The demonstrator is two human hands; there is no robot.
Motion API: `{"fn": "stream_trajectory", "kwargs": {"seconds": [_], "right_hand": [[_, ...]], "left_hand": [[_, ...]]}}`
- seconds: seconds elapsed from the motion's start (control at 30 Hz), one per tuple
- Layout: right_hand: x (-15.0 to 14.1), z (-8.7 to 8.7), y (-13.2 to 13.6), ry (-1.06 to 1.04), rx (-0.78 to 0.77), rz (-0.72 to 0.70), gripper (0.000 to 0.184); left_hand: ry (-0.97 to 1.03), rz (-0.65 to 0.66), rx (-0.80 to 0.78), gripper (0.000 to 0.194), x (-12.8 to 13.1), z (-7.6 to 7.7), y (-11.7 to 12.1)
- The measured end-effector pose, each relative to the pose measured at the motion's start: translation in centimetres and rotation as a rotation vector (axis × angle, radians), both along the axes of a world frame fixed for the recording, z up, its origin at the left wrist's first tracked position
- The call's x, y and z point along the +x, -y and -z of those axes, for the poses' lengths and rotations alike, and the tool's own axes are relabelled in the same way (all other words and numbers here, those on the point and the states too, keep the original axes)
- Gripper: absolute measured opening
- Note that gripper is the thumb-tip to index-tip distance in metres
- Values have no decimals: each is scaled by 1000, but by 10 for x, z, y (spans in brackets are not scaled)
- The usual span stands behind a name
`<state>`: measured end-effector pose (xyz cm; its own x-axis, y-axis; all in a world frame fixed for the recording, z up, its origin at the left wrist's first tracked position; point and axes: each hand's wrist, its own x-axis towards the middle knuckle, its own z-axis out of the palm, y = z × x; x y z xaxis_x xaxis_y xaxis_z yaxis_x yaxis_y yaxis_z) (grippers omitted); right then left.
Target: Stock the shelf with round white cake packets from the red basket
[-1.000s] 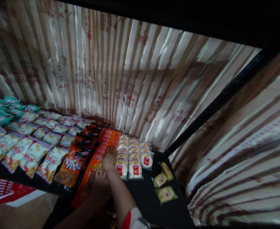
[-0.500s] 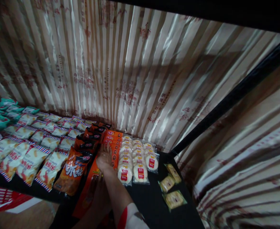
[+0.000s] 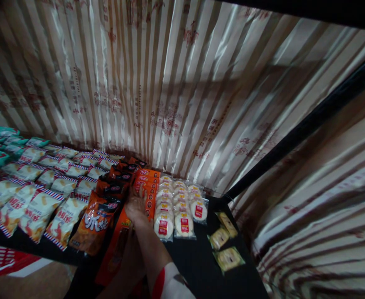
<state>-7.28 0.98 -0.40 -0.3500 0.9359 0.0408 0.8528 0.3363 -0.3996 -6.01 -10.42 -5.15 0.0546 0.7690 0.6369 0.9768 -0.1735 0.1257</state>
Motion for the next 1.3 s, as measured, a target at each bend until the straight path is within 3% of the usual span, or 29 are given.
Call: {"fn": "stream_trajectory", "kwargs": {"seconds": [0.17,0.4,0.73,0.9,1.07,1.3], "right_hand": [[0,3,-1,-28,21,13,54],[16,5,2,-64,79,263,56],[24,21,2,-45,26,328,53],[21,17,3,-73,-62,378,52],[25,10,7,-108,-89,365,51],[30,14,9,-109,-59,340,53]], "left_hand": [[2,41,-56,49,0,2,2],[-57,56,-100,45,0,3,4],[-31,53,-87,47,-1,-14,7],[-27,51,-111,49,-2,-21,7],[-22,45,-133,51,-1,-19,6],[-23,56,-153,50,0,-11,3]]}}
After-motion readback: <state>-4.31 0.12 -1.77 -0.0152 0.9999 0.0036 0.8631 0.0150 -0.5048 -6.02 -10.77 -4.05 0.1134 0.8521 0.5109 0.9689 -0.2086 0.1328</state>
